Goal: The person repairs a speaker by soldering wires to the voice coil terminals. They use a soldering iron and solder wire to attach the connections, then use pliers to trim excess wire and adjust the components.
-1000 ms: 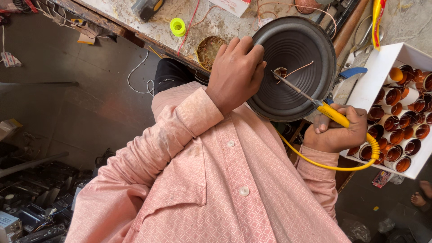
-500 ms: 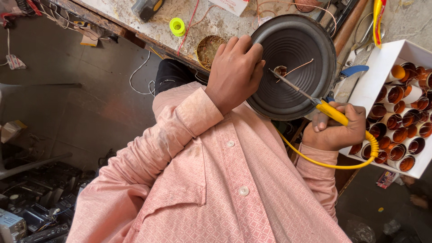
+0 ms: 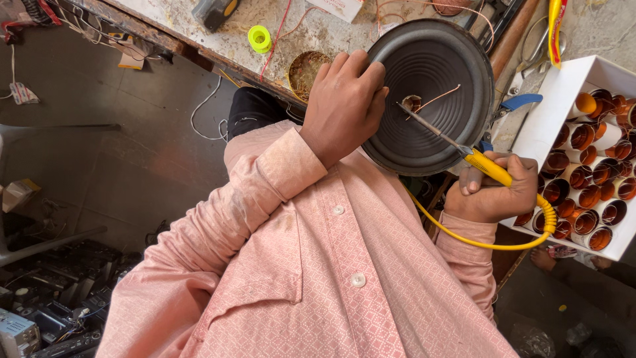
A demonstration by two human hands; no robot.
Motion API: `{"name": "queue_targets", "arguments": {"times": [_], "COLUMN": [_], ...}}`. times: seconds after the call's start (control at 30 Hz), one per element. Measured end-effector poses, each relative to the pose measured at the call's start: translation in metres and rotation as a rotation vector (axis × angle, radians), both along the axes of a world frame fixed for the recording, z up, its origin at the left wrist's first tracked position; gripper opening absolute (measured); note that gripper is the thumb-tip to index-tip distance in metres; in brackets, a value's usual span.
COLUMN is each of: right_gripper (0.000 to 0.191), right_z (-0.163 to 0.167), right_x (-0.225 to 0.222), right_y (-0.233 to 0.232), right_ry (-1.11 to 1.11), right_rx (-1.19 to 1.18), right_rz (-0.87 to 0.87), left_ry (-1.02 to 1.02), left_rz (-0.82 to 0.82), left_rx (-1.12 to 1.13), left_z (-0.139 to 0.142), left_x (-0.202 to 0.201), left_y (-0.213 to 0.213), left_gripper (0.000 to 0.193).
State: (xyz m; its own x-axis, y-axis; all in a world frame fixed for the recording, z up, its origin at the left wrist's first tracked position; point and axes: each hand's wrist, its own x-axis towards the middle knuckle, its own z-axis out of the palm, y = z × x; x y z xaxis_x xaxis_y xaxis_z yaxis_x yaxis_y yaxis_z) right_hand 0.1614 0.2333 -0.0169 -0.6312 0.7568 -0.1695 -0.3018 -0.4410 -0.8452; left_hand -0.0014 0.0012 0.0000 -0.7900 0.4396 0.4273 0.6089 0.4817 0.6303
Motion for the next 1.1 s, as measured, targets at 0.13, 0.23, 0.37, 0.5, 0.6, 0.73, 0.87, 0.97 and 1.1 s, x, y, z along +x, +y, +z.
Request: {"name": "queue_targets", "arguments": {"times": [0.13,0.23,0.37,0.5,0.6,0.73,0.87,0.97,1.1], "right_gripper": [0.012,0.012,0.011,0.013,0.013,0.012,0.013,0.014,0.013], "right_z": [0.0016,0.0033,0.0042,0.0050,0.0048,0.0035,0.0053,0.0069,0.0070], "right_x": [-0.0020,-0.0030,-0.0037,-0.0044,-0.0057,-0.0081,-0.0062,-0.0037,-0.0038], "right_y": [-0.0013,-0.0013,-0.0013,-0.0005,0.0000,0.0000,0.0008,0.0006,0.0003], "right_ry": [0.007,0.003,-0.015,-0.020,0.002,0.000,-0.010,-0.034,-0.045], "right_rx": [-0.019,-0.018,0.000,-0.011,-0.019,0.016,0.011,0.012,-0.012], "right_rz": [-0.003,-0.004,-0.003,-0.007,0.011,0.032,0.026,0.017,-0.004], "left_ry": [-0.015,-0.014,-0.009,-0.011,-0.025,-0.015,-0.019,-0.009,-0.024], "left_rz": [0.005,0.005,0.004,0.004,0.000,-0.002,-0.001,0.005,0.002], "left_rx": [0.000,0.004,0.007,0.014,0.006,0.010,0.008,0.014,0.008], "left_z": [0.0006,0.0011,0.0011,0.0006,-0.0001,-0.0004,-0.0001,0.0001,0.0003], "left_x": [-0.0003,-0.0012,-0.0017,-0.0014,-0.0015,-0.0020,-0.0016,-0.0011,-0.0011], "left_y": [-0.0004,-0.0001,-0.0001,0.0002,0.0000,0.0003,0.0010,0.0005,0.0005], "left_gripper": [0.018,0.017,0.017,0.017,0.017,0.017,0.016,0.016,0.016]}}
